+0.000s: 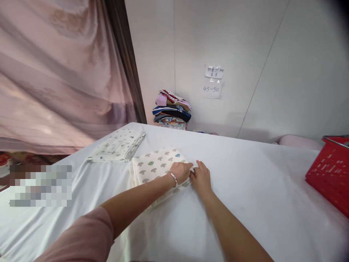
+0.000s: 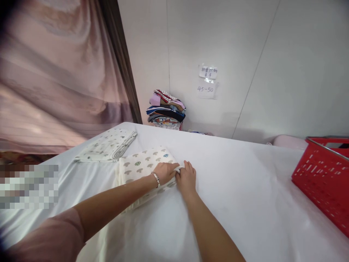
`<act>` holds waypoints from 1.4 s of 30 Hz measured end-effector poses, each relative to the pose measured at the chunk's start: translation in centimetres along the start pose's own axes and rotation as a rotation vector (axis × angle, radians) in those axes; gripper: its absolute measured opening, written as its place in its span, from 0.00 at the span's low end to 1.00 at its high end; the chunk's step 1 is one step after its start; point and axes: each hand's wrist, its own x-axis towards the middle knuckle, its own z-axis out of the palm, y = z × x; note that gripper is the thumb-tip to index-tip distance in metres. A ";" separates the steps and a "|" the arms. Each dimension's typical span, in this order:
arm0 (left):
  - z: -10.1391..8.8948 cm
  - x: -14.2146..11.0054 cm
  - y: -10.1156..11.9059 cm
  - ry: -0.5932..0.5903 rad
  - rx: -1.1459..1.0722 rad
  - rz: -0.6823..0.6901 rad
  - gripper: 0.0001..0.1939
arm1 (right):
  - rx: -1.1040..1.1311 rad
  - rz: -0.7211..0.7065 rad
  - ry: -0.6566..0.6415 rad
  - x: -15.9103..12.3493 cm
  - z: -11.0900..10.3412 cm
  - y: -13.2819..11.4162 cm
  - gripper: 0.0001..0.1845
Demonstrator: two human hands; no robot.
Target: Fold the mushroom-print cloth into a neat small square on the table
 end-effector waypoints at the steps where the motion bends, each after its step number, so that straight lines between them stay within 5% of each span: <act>1: 0.0 -0.1 0.0 0.005 -0.011 0.003 0.16 | 0.008 -0.029 0.005 0.1 0.0 0.2 0.09; 5: -0.3 0.5 -1.4 0.017 -0.166 -0.010 0.20 | 0.048 -0.135 0.014 0.1 -0.1 0.9 0.10; 10: -0.7 2.6 -6.6 0.105 -0.209 -0.172 0.25 | 0.042 -0.120 -0.016 -0.2 -0.1 0.9 0.12; 17: 1.7 4.4 -12.0 0.082 -0.155 -0.380 0.26 | 0.000 -0.069 -0.103 -0.6 -0.3 0.5 0.14; 26: 3.3 5.5 -13.3 0.061 -0.180 -0.515 0.30 | -0.004 -0.108 0.003 -0.3 -0.4 1.4 0.12; 36: 1.5 7.8 -14.9 -0.146 -0.263 -0.521 0.33 | -0.009 -0.064 -0.080 -0.4 0.1 2.2 0.13; 42: 1.0 7.9 -14.7 -0.011 -0.223 -0.535 0.35 | 0.062 -0.068 -0.013 0.0 1.2 3.1 0.14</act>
